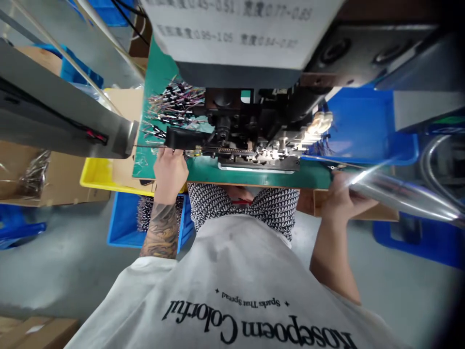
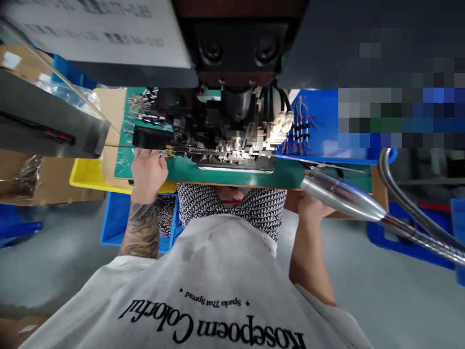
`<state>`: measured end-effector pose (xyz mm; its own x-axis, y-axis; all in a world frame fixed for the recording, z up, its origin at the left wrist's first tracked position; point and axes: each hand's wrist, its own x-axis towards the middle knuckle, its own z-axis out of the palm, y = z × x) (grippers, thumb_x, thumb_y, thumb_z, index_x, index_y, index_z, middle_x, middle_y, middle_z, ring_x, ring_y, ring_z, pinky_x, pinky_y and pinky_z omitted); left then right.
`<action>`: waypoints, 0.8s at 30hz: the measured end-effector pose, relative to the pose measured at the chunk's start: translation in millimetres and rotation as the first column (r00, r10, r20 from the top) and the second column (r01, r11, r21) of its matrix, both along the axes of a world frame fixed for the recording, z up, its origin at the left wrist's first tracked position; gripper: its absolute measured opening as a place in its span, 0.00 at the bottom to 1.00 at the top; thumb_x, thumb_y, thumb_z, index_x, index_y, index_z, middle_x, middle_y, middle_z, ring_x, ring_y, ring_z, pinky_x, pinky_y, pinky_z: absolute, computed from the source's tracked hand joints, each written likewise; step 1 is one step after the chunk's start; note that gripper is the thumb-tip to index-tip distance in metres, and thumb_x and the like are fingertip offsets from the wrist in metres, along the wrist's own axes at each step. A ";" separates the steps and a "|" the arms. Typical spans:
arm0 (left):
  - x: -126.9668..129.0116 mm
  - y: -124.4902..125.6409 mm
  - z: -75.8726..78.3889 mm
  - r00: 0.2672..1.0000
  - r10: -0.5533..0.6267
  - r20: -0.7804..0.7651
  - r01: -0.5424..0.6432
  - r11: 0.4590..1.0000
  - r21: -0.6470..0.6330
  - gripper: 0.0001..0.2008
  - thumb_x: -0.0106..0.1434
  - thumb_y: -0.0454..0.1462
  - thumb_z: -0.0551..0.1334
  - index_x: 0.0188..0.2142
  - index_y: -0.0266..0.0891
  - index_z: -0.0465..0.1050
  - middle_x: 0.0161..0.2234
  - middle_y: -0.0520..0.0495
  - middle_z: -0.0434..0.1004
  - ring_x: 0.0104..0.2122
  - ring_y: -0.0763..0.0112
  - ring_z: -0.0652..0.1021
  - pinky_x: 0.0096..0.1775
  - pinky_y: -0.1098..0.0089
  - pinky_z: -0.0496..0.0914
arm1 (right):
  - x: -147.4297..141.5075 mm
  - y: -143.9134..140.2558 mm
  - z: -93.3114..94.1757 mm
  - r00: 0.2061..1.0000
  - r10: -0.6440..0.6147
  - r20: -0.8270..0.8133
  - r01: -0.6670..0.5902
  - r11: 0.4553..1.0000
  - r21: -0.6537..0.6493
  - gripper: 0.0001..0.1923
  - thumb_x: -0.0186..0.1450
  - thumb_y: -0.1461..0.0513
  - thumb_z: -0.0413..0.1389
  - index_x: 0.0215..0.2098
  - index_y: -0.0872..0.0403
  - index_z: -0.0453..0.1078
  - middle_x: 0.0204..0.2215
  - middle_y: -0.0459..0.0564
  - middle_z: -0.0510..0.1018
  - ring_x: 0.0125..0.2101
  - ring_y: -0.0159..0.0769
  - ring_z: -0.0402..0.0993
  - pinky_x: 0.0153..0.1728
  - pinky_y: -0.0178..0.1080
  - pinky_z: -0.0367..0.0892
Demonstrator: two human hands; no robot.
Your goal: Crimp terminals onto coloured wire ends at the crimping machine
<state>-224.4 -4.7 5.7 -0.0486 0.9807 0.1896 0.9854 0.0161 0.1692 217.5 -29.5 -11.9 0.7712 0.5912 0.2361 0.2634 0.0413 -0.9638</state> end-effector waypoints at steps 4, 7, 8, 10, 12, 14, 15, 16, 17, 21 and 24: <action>-17.4 11.3 8.3 1.000 -0.011 -0.020 0.010 0.997 -0.078 0.07 0.68 0.34 0.63 0.44 0.36 0.78 0.45 0.37 0.82 0.54 0.48 0.77 0.52 0.56 0.74 | -34.2 -3.5 0.1 0.984 0.167 0.064 -0.171 0.982 0.078 0.19 0.57 0.45 0.69 0.28 0.52 0.79 0.26 0.50 0.82 0.26 0.42 0.79 0.35 0.53 0.80; -27.5 15.6 12.1 0.998 -0.057 -0.029 0.055 0.995 -0.086 0.07 0.68 0.35 0.65 0.43 0.33 0.77 0.46 0.41 0.82 0.54 0.56 0.77 0.53 0.62 0.73 | -49.6 -9.0 5.0 0.956 0.289 0.059 -0.292 0.955 0.047 0.15 0.61 0.50 0.68 0.32 0.54 0.83 0.25 0.48 0.81 0.24 0.36 0.76 0.29 0.42 0.74; -30.1 17.0 11.8 0.997 -0.070 -0.030 0.067 0.994 -0.085 0.07 0.68 0.35 0.65 0.42 0.33 0.77 0.46 0.42 0.82 0.54 0.57 0.77 0.53 0.63 0.73 | -53.2 -11.0 5.9 0.941 0.332 0.063 -0.334 0.942 0.040 0.13 0.62 0.52 0.67 0.33 0.54 0.83 0.24 0.47 0.80 0.23 0.34 0.74 0.27 0.39 0.71; -33.8 18.9 10.0 0.997 -0.076 -0.016 0.075 0.994 -0.076 0.06 0.68 0.36 0.66 0.41 0.34 0.77 0.44 0.43 0.82 0.54 0.57 0.76 0.53 0.62 0.73 | -59.1 -15.6 6.0 0.907 0.416 0.074 -0.418 0.908 0.013 0.09 0.64 0.55 0.67 0.35 0.52 0.85 0.21 0.44 0.77 0.21 0.31 0.69 0.25 0.36 0.64; -34.6 17.9 9.1 0.997 -0.073 0.006 0.073 0.996 -0.054 0.05 0.69 0.36 0.65 0.37 0.36 0.76 0.39 0.45 0.81 0.53 0.57 0.77 0.53 0.61 0.73 | -64.0 -20.8 4.4 0.865 0.495 0.080 -0.493 0.869 -0.044 0.07 0.65 0.56 0.67 0.36 0.51 0.86 0.18 0.41 0.73 0.19 0.29 0.63 0.23 0.35 0.59; -32.3 12.1 10.8 0.997 -0.078 0.009 0.078 0.997 -0.002 0.06 0.71 0.36 0.63 0.36 0.38 0.77 0.37 0.45 0.82 0.52 0.58 0.77 0.51 0.61 0.72 | -68.0 -26.0 2.3 0.830 0.550 0.094 -0.542 0.834 -0.101 0.07 0.66 0.57 0.67 0.37 0.50 0.86 0.17 0.41 0.71 0.19 0.29 0.61 0.23 0.36 0.59; -30.1 7.2 12.7 0.996 -0.087 0.002 0.087 0.996 0.026 0.07 0.72 0.35 0.61 0.37 0.39 0.78 0.38 0.44 0.83 0.51 0.57 0.78 0.51 0.60 0.72 | -69.7 -28.5 1.3 0.813 0.572 0.104 -0.560 0.819 -0.124 0.07 0.66 0.57 0.66 0.37 0.50 0.86 0.18 0.41 0.71 0.19 0.29 0.61 0.24 0.36 0.60; -27.7 1.1 15.2 0.995 -0.101 -0.007 0.101 0.994 0.050 0.09 0.73 0.35 0.60 0.39 0.40 0.80 0.40 0.43 0.85 0.51 0.57 0.79 0.50 0.60 0.72 | -71.2 -30.6 0.3 0.795 0.595 0.113 -0.580 0.802 -0.141 0.07 0.67 0.57 0.66 0.37 0.50 0.86 0.18 0.41 0.71 0.19 0.30 0.62 0.24 0.36 0.60; -25.2 -5.8 18.2 0.994 -0.108 -0.015 0.109 0.992 0.064 0.11 0.73 0.35 0.58 0.43 0.40 0.82 0.43 0.42 0.86 0.51 0.56 0.80 0.49 0.59 0.73 | -72.6 -32.5 -0.7 0.778 0.617 0.119 -0.600 0.785 -0.153 0.07 0.67 0.58 0.66 0.37 0.50 0.86 0.18 0.42 0.72 0.20 0.30 0.63 0.24 0.37 0.60; -20.7 -35.2 31.3 0.995 -0.091 0.034 0.088 0.994 0.072 0.18 0.73 0.35 0.60 0.58 0.42 0.80 0.43 0.43 0.88 0.49 0.53 0.82 0.46 0.58 0.75 | -79.8 -35.9 -4.4 0.714 0.694 0.095 -0.673 0.717 -0.182 0.07 0.68 0.59 0.65 0.38 0.52 0.86 0.18 0.42 0.73 0.20 0.30 0.64 0.24 0.36 0.62; -21.5 -48.4 38.7 0.970 -0.168 0.178 0.165 0.986 0.032 0.14 0.70 0.37 0.65 0.54 0.43 0.83 0.42 0.45 0.89 0.46 0.55 0.84 0.44 0.60 0.77 | -89.9 -34.9 -6.6 0.670 0.741 0.045 -0.725 0.666 -0.176 0.09 0.69 0.58 0.64 0.37 0.53 0.86 0.17 0.41 0.70 0.19 0.28 0.62 0.24 0.34 0.62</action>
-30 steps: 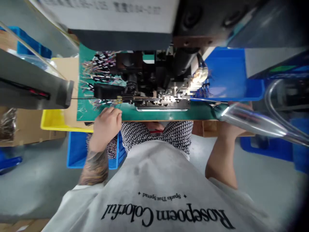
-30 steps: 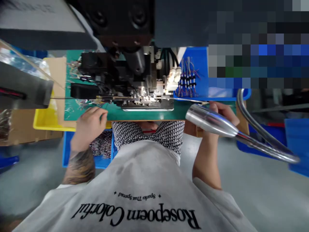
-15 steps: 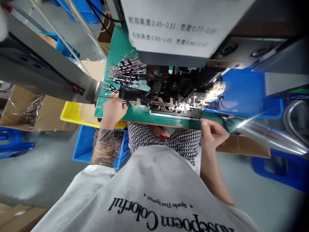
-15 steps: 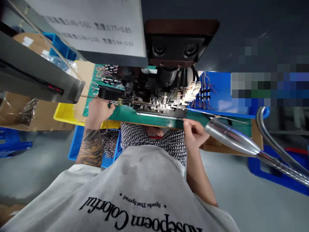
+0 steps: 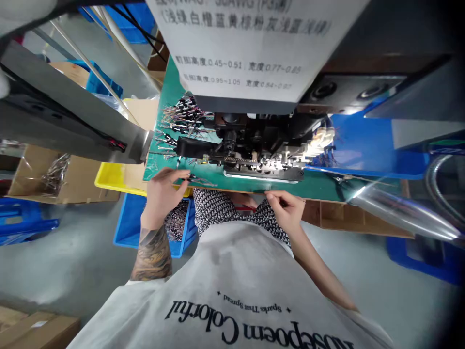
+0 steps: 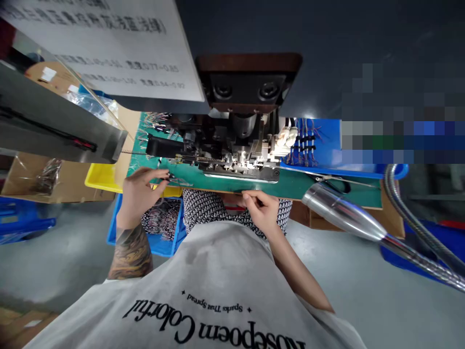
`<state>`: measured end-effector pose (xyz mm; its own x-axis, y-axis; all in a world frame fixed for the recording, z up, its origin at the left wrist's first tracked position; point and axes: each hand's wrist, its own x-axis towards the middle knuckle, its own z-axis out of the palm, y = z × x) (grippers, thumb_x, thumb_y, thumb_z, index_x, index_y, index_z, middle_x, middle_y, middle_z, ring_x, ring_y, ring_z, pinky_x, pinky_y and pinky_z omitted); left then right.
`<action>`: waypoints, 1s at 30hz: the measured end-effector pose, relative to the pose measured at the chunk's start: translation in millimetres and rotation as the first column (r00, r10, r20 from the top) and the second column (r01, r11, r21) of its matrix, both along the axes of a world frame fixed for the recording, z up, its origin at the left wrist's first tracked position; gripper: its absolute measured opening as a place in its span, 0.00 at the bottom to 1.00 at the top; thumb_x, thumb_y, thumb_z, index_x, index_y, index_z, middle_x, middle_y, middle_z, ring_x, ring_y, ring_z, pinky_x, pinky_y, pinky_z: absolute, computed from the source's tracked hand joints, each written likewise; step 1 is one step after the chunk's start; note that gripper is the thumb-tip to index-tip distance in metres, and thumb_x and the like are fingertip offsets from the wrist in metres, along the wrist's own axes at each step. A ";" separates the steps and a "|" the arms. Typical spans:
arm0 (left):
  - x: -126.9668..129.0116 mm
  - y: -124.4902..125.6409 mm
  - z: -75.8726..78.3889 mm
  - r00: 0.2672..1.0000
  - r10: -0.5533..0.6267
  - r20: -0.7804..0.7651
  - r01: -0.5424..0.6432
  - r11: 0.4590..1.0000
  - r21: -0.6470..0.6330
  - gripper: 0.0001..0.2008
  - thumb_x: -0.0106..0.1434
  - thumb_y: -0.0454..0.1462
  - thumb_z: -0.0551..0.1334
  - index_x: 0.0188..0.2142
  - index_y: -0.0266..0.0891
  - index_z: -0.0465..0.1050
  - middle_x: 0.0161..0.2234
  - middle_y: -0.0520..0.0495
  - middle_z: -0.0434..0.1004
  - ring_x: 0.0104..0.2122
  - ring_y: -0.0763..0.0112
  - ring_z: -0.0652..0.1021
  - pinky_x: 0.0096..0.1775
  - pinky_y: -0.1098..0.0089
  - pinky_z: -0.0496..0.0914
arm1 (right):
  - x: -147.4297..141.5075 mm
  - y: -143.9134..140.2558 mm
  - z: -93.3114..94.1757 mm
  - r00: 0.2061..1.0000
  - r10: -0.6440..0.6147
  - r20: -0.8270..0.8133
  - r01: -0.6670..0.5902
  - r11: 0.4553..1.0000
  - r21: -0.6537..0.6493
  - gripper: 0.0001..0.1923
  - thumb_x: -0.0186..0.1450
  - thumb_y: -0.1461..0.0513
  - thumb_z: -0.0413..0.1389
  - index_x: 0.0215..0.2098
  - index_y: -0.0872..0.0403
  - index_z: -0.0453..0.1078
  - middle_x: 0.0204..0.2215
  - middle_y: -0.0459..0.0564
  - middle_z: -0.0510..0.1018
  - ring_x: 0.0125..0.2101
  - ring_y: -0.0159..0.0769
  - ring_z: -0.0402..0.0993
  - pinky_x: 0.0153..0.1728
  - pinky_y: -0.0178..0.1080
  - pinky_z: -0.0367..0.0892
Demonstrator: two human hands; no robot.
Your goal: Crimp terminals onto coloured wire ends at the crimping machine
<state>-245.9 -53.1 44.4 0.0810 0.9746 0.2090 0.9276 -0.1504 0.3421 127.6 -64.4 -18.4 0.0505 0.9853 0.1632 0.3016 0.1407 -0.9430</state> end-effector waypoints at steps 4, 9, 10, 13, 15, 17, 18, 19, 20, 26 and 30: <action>3.7 2.5 0.8 0.998 -0.059 0.014 0.058 0.997 0.057 0.09 0.71 0.36 0.65 0.46 0.42 0.86 0.42 0.43 0.88 0.45 0.56 0.85 0.44 0.60 0.79 | -17.3 3.6 1.8 0.991 0.127 -0.044 -0.129 0.991 -0.027 0.11 0.70 0.57 0.64 0.36 0.54 0.85 0.17 0.41 0.70 0.20 0.27 0.62 0.24 0.33 0.62; 5.5 11.9 -2.9 0.987 -0.113 0.117 0.093 0.981 0.169 0.16 0.72 0.29 0.60 0.51 0.42 0.84 0.47 0.44 0.88 0.46 0.61 0.86 0.49 0.62 0.80 | -26.9 6.6 9.0 0.971 0.238 -0.038 -0.238 0.971 0.012 0.09 0.71 0.59 0.63 0.40 0.53 0.85 0.20 0.43 0.76 0.22 0.28 0.67 0.27 0.34 0.65; 4.2 11.7 -2.8 0.983 -0.121 0.141 0.095 0.979 0.178 0.16 0.72 0.28 0.59 0.51 0.42 0.84 0.48 0.44 0.88 0.46 0.62 0.86 0.49 0.63 0.81 | -26.5 6.6 9.2 0.970 0.241 -0.039 -0.241 0.970 0.009 0.09 0.71 0.59 0.63 0.40 0.53 0.85 0.21 0.43 0.76 0.22 0.28 0.68 0.27 0.34 0.65; 2.1 6.8 0.1 0.986 -0.125 0.112 0.102 0.976 0.192 0.16 0.72 0.28 0.61 0.51 0.42 0.85 0.46 0.44 0.88 0.46 0.60 0.87 0.50 0.61 0.81 | -23.6 5.2 5.9 0.979 0.202 -0.037 -0.203 0.979 -0.030 0.11 0.72 0.57 0.62 0.39 0.54 0.85 0.20 0.43 0.75 0.21 0.28 0.65 0.26 0.34 0.64; 6.1 1.4 4.5 0.978 -0.122 0.171 0.088 0.977 0.193 0.15 0.72 0.29 0.63 0.51 0.43 0.86 0.47 0.44 0.89 0.49 0.58 0.87 0.53 0.58 0.81 | -22.1 3.1 1.9 0.982 0.187 -0.030 -0.188 0.981 -0.050 0.12 0.71 0.56 0.62 0.38 0.54 0.85 0.19 0.42 0.73 0.21 0.28 0.63 0.25 0.33 0.61; 16.0 -3.2 10.2 0.896 -0.153 0.417 0.068 0.975 0.213 0.13 0.70 0.30 0.68 0.48 0.45 0.87 0.47 0.45 0.89 0.48 0.58 0.87 0.52 0.56 0.83 | -22.3 0.7 -1.5 0.980 0.195 -0.035 -0.197 0.979 -0.058 0.12 0.71 0.56 0.63 0.38 0.54 0.85 0.19 0.42 0.72 0.21 0.27 0.62 0.24 0.33 0.60; 22.9 -4.4 12.8 0.804 -0.180 0.567 0.055 0.972 0.229 0.11 0.68 0.30 0.71 0.46 0.46 0.87 0.45 0.47 0.89 0.47 0.57 0.88 0.51 0.56 0.84 | -23.3 -0.2 -2.4 0.979 0.198 -0.043 -0.200 0.978 -0.060 0.11 0.71 0.56 0.63 0.39 0.54 0.85 0.19 0.42 0.73 0.21 0.27 0.62 0.25 0.33 0.60; 30.8 -4.8 14.9 0.694 -0.204 0.690 0.042 0.969 0.245 0.11 0.65 0.30 0.73 0.44 0.47 0.87 0.43 0.48 0.90 0.45 0.57 0.89 0.48 0.56 0.85 | -24.8 -0.9 -2.6 0.979 0.196 -0.053 -0.199 0.978 -0.061 0.11 0.71 0.57 0.63 0.39 0.54 0.85 0.19 0.42 0.73 0.21 0.27 0.62 0.25 0.33 0.60; 39.6 -4.4 16.5 0.594 -0.221 0.773 0.035 0.968 0.250 0.10 0.63 0.30 0.76 0.42 0.47 0.87 0.41 0.48 0.90 0.43 0.57 0.89 0.46 0.57 0.86 | -26.9 -1.2 -1.8 0.979 0.193 -0.063 -0.197 0.978 -0.064 0.11 0.71 0.57 0.63 0.38 0.54 0.85 0.19 0.42 0.72 0.21 0.26 0.62 0.25 0.33 0.61; 108.5 -3.5 9.8 0.436 -0.020 0.900 0.181 0.981 -0.066 0.06 0.61 0.36 0.79 0.37 0.43 0.87 0.37 0.46 0.90 0.34 0.64 0.89 0.35 0.66 0.86 | -40.2 0.5 24.6 0.958 0.128 -0.256 -0.161 0.980 -0.116 0.10 0.69 0.55 0.65 0.38 0.51 0.86 0.21 0.44 0.77 0.22 0.28 0.67 0.25 0.34 0.65; 155.9 -11.5 -4.4 0.306 0.230 0.924 0.217 0.928 -0.303 0.11 0.57 0.41 0.81 0.32 0.39 0.84 0.28 0.48 0.87 0.20 0.72 0.82 0.18 0.76 0.74 | -42.0 4.2 48.8 0.906 0.016 -0.422 -0.103 0.977 -0.186 0.14 0.68 0.50 0.65 0.42 0.50 0.87 0.19 0.43 0.75 0.21 0.29 0.68 0.25 0.36 0.69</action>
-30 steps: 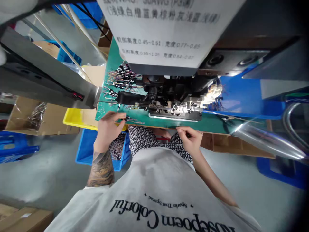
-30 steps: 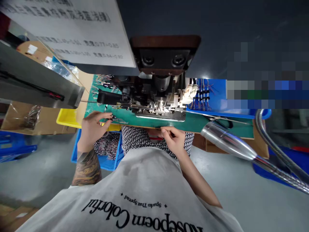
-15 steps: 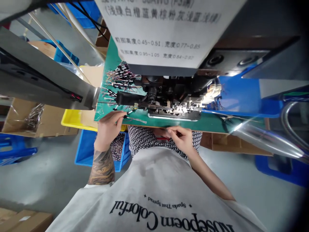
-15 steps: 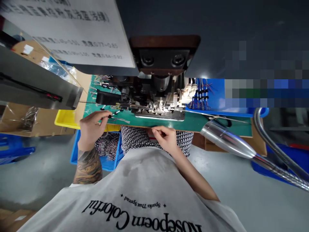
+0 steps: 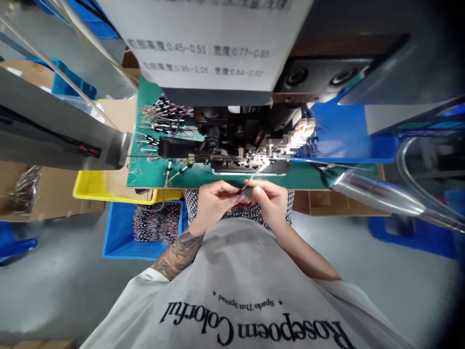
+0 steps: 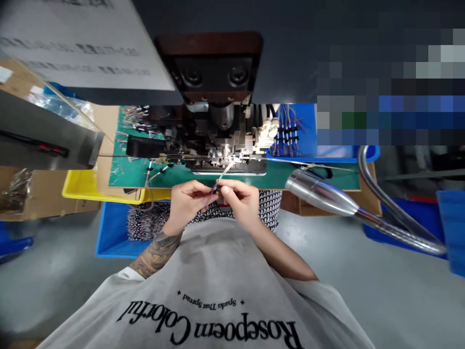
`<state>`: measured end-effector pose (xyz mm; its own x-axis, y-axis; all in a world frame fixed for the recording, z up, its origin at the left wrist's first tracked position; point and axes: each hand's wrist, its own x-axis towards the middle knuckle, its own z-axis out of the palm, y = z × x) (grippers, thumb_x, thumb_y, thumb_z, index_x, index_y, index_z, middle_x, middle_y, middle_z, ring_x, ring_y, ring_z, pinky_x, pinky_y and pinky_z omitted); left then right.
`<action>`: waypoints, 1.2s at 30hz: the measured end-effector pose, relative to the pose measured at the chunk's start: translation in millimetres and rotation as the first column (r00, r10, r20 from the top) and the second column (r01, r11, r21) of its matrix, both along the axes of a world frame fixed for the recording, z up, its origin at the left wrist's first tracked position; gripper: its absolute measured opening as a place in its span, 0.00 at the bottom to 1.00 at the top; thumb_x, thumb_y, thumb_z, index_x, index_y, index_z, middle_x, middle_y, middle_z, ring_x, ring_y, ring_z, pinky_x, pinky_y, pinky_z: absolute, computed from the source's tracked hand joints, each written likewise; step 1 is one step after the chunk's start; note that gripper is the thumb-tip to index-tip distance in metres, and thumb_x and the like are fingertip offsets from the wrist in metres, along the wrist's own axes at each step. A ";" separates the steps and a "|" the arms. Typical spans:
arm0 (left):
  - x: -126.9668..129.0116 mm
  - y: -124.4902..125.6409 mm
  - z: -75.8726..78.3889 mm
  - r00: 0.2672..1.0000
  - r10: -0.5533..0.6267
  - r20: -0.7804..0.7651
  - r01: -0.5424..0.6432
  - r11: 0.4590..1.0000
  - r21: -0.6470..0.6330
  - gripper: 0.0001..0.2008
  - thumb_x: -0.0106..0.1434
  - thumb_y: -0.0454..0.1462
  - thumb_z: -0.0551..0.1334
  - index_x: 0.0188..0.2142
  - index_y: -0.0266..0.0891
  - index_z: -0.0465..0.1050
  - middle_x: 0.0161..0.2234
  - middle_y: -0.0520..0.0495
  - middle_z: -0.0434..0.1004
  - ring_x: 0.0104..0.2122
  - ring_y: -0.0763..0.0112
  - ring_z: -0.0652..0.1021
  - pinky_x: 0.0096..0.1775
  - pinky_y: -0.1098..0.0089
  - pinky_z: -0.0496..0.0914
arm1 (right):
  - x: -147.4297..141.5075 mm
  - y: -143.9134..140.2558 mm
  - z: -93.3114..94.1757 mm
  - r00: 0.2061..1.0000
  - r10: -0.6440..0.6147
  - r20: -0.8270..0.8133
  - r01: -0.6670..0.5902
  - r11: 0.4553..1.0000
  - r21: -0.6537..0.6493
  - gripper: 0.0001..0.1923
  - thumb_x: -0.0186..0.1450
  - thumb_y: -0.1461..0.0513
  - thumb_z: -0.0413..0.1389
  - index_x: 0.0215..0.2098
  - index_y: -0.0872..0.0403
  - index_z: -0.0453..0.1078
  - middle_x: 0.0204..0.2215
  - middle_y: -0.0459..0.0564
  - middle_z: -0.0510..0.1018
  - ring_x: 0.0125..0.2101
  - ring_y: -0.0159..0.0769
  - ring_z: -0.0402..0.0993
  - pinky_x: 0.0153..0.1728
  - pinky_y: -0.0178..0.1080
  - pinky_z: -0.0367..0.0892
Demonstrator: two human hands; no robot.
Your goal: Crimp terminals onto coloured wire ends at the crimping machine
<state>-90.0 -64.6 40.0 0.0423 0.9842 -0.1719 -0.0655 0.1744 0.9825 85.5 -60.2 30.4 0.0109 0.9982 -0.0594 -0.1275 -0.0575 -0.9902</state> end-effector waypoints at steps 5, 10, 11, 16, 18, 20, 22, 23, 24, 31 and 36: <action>17.9 -3.1 -9.5 0.990 -0.026 0.141 0.048 0.987 -0.151 0.16 0.52 0.39 0.83 0.31 0.37 0.78 0.26 0.50 0.83 0.18 0.77 0.77 0.16 0.80 0.69 | 4.7 8.9 6.1 0.999 -0.030 -0.040 0.025 0.994 -0.111 0.11 0.64 0.53 0.69 0.31 0.52 0.84 0.15 0.39 0.68 0.19 0.26 0.61 0.24 0.34 0.64; 6.5 5.7 -4.7 0.934 -0.241 0.263 0.280 0.952 -0.122 0.22 0.58 0.40 0.79 0.51 0.38 0.81 0.47 0.39 0.86 0.43 0.57 0.87 0.20 0.77 0.77 | 10.2 11.2 -2.7 0.990 0.021 -0.137 -0.037 0.993 -0.114 0.12 0.63 0.53 0.71 0.28 0.52 0.83 0.15 0.39 0.69 0.17 0.24 0.57 0.20 0.32 0.57; 5.6 7.2 -3.4 0.927 -0.255 0.276 0.298 0.946 -0.128 0.21 0.58 0.40 0.78 0.50 0.37 0.81 0.46 0.38 0.87 0.43 0.56 0.88 0.19 0.77 0.77 | 10.3 11.2 -3.1 0.990 0.033 -0.137 -0.050 0.992 -0.118 0.13 0.63 0.52 0.71 0.28 0.52 0.82 0.16 0.40 0.71 0.17 0.24 0.58 0.19 0.32 0.58; 9.9 8.4 0.7 0.936 -0.259 0.237 0.306 0.933 -0.190 0.12 0.58 0.39 0.77 0.38 0.35 0.82 0.34 0.41 0.86 0.32 0.61 0.87 0.19 0.76 0.77 | 11.1 15.6 2.2 0.994 0.042 -0.105 -0.054 0.992 -0.115 0.12 0.64 0.52 0.70 0.28 0.51 0.82 0.15 0.41 0.72 0.16 0.26 0.63 0.18 0.33 0.60; 11.3 7.9 0.9 0.934 -0.284 0.215 0.327 0.923 -0.204 0.11 0.58 0.39 0.77 0.37 0.35 0.82 0.34 0.40 0.86 0.33 0.61 0.87 0.20 0.74 0.78 | 12.8 19.7 4.4 0.997 0.006 -0.083 -0.014 0.996 -0.091 0.11 0.63 0.53 0.70 0.29 0.50 0.82 0.14 0.39 0.68 0.15 0.25 0.60 0.17 0.33 0.59; 10.8 9.2 0.1 0.931 -0.304 0.203 0.345 0.915 -0.210 0.11 0.58 0.38 0.77 0.36 0.35 0.83 0.36 0.39 0.87 0.33 0.62 0.87 0.22 0.74 0.78 | 14.5 24.1 6.5 0.999 -0.023 -0.042 0.020 0.997 -0.070 0.11 0.63 0.52 0.69 0.29 0.50 0.83 0.14 0.39 0.68 0.15 0.25 0.57 0.16 0.33 0.56; 9.3 12.7 -1.3 0.921 -0.331 0.205 0.370 0.908 -0.197 0.10 0.57 0.38 0.77 0.36 0.36 0.83 0.37 0.39 0.87 0.33 0.63 0.86 0.22 0.73 0.79 | 15.1 27.6 8.9 0.999 -0.039 0.004 0.039 0.997 -0.063 0.11 0.63 0.52 0.69 0.30 0.50 0.83 0.15 0.40 0.68 0.15 0.25 0.56 0.16 0.33 0.55; 8.9 15.1 -1.7 0.916 -0.339 0.212 0.378 0.908 -0.181 0.10 0.57 0.39 0.77 0.36 0.36 0.83 0.37 0.39 0.87 0.32 0.64 0.86 0.22 0.73 0.79 | 14.7 29.0 10.3 0.999 -0.046 0.021 0.048 0.997 -0.062 0.11 0.63 0.52 0.68 0.29 0.50 0.83 0.15 0.40 0.69 0.15 0.25 0.56 0.16 0.33 0.55; 9.2 17.8 -1.5 0.914 -0.340 0.221 0.378 0.912 -0.159 0.10 0.58 0.40 0.76 0.36 0.36 0.84 0.37 0.40 0.87 0.31 0.66 0.85 0.22 0.73 0.79 | 13.9 30.0 11.9 0.998 -0.050 0.034 0.052 0.997 -0.060 0.11 0.63 0.52 0.68 0.29 0.50 0.83 0.15 0.40 0.69 0.15 0.25 0.56 0.16 0.33 0.55; 30.4 30.5 15.4 0.992 -0.117 0.040 0.120 0.990 -0.074 0.13 0.57 0.43 0.78 0.33 0.36 0.84 0.28 0.46 0.85 0.20 0.71 0.80 0.20 0.74 0.77 | 6.0 32.8 19.4 0.982 -0.124 0.141 0.118 0.992 0.047 0.11 0.64 0.52 0.68 0.32 0.50 0.84 0.21 0.45 0.77 0.27 0.34 0.76 0.27 0.37 0.72; 35.2 30.6 14.7 0.998 -0.040 0.044 0.043 0.996 -0.081 0.14 0.59 0.46 0.77 0.36 0.37 0.87 0.36 0.44 0.88 0.27 0.65 0.86 0.27 0.69 0.84 | 7.4 33.6 11.7 0.978 -0.120 0.172 0.108 0.991 0.080 0.09 0.65 0.54 0.67 0.35 0.49 0.87 0.23 0.46 0.80 0.30 0.35 0.79 0.32 0.39 0.75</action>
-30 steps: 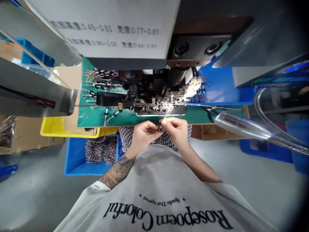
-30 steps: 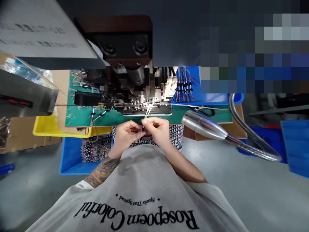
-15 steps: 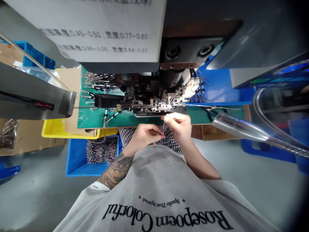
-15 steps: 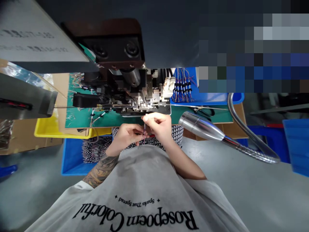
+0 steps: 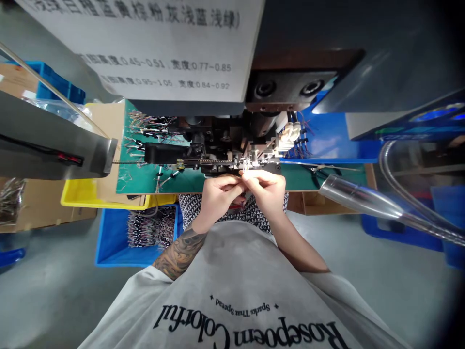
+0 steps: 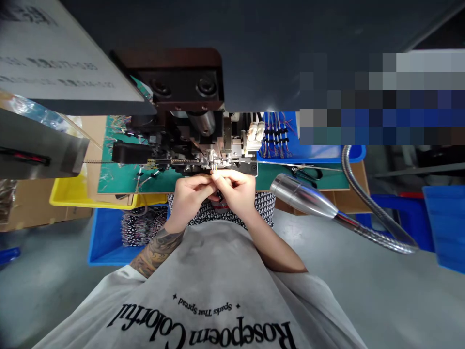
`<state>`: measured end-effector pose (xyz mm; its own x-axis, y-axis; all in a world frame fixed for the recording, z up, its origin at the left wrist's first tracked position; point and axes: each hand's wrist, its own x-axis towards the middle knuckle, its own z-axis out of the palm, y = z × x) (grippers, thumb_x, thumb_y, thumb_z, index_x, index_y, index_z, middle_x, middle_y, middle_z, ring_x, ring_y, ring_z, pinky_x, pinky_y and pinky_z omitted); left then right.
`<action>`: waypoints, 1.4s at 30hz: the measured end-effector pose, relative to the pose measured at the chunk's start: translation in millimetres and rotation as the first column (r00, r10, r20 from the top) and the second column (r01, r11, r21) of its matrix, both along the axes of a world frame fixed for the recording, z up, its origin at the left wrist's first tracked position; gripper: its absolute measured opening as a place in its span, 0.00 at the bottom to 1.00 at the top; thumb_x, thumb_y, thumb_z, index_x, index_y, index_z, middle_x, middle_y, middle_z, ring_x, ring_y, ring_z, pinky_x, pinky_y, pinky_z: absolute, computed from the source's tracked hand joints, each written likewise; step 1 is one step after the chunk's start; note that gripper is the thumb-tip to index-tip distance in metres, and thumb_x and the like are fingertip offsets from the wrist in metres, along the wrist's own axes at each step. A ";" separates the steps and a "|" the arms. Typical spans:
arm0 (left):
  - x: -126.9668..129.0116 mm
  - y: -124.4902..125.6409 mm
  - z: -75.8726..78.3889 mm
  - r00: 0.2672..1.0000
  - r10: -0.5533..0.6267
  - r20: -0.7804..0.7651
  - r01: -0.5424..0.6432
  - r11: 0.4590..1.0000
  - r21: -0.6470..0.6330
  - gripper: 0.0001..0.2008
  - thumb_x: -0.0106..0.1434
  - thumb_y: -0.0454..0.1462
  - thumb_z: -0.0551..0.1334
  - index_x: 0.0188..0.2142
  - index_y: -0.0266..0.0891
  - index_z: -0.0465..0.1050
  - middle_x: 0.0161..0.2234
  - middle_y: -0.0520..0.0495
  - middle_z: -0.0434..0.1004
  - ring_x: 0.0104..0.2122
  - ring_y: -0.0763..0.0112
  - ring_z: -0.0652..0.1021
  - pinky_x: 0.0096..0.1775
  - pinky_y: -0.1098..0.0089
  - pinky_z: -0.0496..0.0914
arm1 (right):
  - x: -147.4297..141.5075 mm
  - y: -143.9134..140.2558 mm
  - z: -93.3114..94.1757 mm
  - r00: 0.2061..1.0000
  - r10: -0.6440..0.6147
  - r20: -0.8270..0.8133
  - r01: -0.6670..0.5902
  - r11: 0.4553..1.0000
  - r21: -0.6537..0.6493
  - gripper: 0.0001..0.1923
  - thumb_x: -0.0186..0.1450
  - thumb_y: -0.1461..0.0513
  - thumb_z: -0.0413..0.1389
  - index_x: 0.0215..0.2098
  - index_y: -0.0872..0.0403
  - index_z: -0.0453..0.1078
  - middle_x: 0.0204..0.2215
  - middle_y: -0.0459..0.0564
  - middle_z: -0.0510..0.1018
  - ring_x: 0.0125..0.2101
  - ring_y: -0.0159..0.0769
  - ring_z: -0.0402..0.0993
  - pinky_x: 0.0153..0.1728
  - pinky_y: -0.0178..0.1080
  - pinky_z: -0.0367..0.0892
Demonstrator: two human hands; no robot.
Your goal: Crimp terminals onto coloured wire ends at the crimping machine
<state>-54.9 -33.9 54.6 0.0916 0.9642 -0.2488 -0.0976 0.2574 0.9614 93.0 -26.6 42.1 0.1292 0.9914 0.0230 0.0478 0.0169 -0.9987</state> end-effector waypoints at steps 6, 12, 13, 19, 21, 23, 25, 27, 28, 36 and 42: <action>-0.4 1.1 -4.7 0.994 0.104 -0.032 -0.103 0.994 0.028 0.16 0.56 0.48 0.80 0.32 0.39 0.84 0.28 0.48 0.86 0.25 0.63 0.86 0.28 0.66 0.84 | -3.8 1.1 -7.7 0.998 -0.002 -0.062 -0.001 0.998 -0.058 0.12 0.66 0.53 0.65 0.37 0.51 0.87 0.26 0.48 0.83 0.27 0.34 0.77 0.28 0.38 0.73; 2.9 3.0 1.5 0.988 0.137 -0.074 -0.130 0.988 0.086 0.15 0.56 0.48 0.79 0.29 0.40 0.82 0.26 0.48 0.85 0.23 0.66 0.84 0.25 0.69 0.80 | -11.9 2.9 -2.0 0.990 -0.080 -0.117 0.072 0.995 -0.072 0.11 0.64 0.54 0.65 0.33 0.52 0.87 0.28 0.49 0.85 0.27 0.34 0.77 0.29 0.38 0.74; 3.1 3.1 1.7 0.987 0.140 -0.075 -0.134 0.987 0.086 0.15 0.56 0.48 0.79 0.29 0.40 0.82 0.26 0.48 0.85 0.23 0.66 0.83 0.25 0.69 0.80 | -12.6 3.0 -2.2 0.989 -0.095 -0.109 0.087 0.993 -0.083 0.11 0.64 0.54 0.65 0.32 0.52 0.87 0.26 0.48 0.83 0.26 0.34 0.76 0.29 0.38 0.74; 3.7 3.4 1.7 0.989 0.145 -0.042 -0.142 0.987 0.077 0.13 0.54 0.45 0.80 0.29 0.40 0.83 0.28 0.48 0.86 0.24 0.67 0.83 0.25 0.69 0.80 | -14.0 3.7 -5.6 0.988 -0.107 -0.108 0.096 0.990 -0.100 0.15 0.67 0.52 0.65 0.30 0.53 0.85 0.20 0.45 0.75 0.22 0.29 0.67 0.24 0.35 0.65; 4.0 3.5 3.3 0.989 0.141 -0.047 -0.137 0.988 0.078 0.12 0.54 0.45 0.80 0.29 0.40 0.84 0.26 0.49 0.85 0.23 0.67 0.83 0.24 0.70 0.79 | -13.6 4.5 -3.8 0.990 -0.091 -0.111 0.081 0.992 -0.094 0.17 0.67 0.52 0.64 0.25 0.53 0.81 0.19 0.44 0.71 0.21 0.28 0.62 0.23 0.34 0.61; 4.1 3.5 4.9 0.988 0.142 -0.066 -0.136 0.987 0.089 0.12 0.55 0.44 0.79 0.29 0.41 0.84 0.26 0.49 0.85 0.22 0.68 0.82 0.24 0.70 0.79 | -13.1 5.5 -0.5 0.990 -0.073 -0.117 0.062 0.993 -0.097 0.21 0.67 0.52 0.64 0.20 0.54 0.75 0.17 0.43 0.65 0.21 0.27 0.58 0.22 0.34 0.57; 4.0 3.5 5.6 0.986 0.150 -0.079 -0.141 0.985 0.103 0.11 0.57 0.44 0.78 0.29 0.41 0.83 0.26 0.49 0.85 0.23 0.67 0.83 0.25 0.70 0.79 | -12.7 6.7 2.7 0.989 -0.061 -0.135 0.046 0.993 -0.112 0.24 0.67 0.52 0.63 0.17 0.53 0.70 0.17 0.43 0.62 0.20 0.27 0.56 0.21 0.34 0.56; 3.7 3.5 5.3 0.986 0.150 -0.071 -0.142 0.984 0.106 0.10 0.57 0.43 0.78 0.29 0.41 0.83 0.27 0.49 0.85 0.25 0.67 0.83 0.26 0.69 0.80 | -12.6 7.9 4.7 0.986 -0.059 -0.159 0.039 0.991 -0.126 0.24 0.66 0.52 0.63 0.16 0.53 0.68 0.17 0.43 0.64 0.21 0.27 0.56 0.22 0.34 0.57; 3.4 3.4 5.0 0.987 0.150 -0.064 -0.143 0.984 0.105 0.10 0.57 0.43 0.77 0.29 0.41 0.83 0.28 0.49 0.86 0.25 0.67 0.84 0.27 0.69 0.80 | -12.8 8.4 5.2 0.985 -0.056 -0.165 0.034 0.991 -0.130 0.24 0.66 0.52 0.63 0.17 0.53 0.68 0.18 0.44 0.65 0.21 0.27 0.57 0.22 0.34 0.58; 1.0 1.4 -3.8 0.986 0.161 -0.055 -0.154 0.982 0.110 0.10 0.60 0.45 0.77 0.32 0.42 0.84 0.29 0.49 0.85 0.27 0.66 0.85 0.30 0.67 0.83 | -14.6 9.2 5.1 0.987 -0.064 -0.144 0.046 0.991 -0.128 0.19 0.67 0.51 0.64 0.24 0.54 0.78 0.18 0.44 0.67 0.21 0.28 0.60 0.23 0.35 0.60; 1.2 1.8 -14.1 0.985 0.170 0.000 -0.169 0.982 0.087 0.09 0.62 0.44 0.76 0.32 0.42 0.84 0.29 0.50 0.85 0.28 0.66 0.86 0.34 0.65 0.85 | -15.3 7.7 0.4 0.986 -0.080 -0.148 0.060 0.989 -0.135 0.17 0.67 0.50 0.65 0.28 0.53 0.83 0.17 0.43 0.66 0.21 0.27 0.59 0.23 0.35 0.59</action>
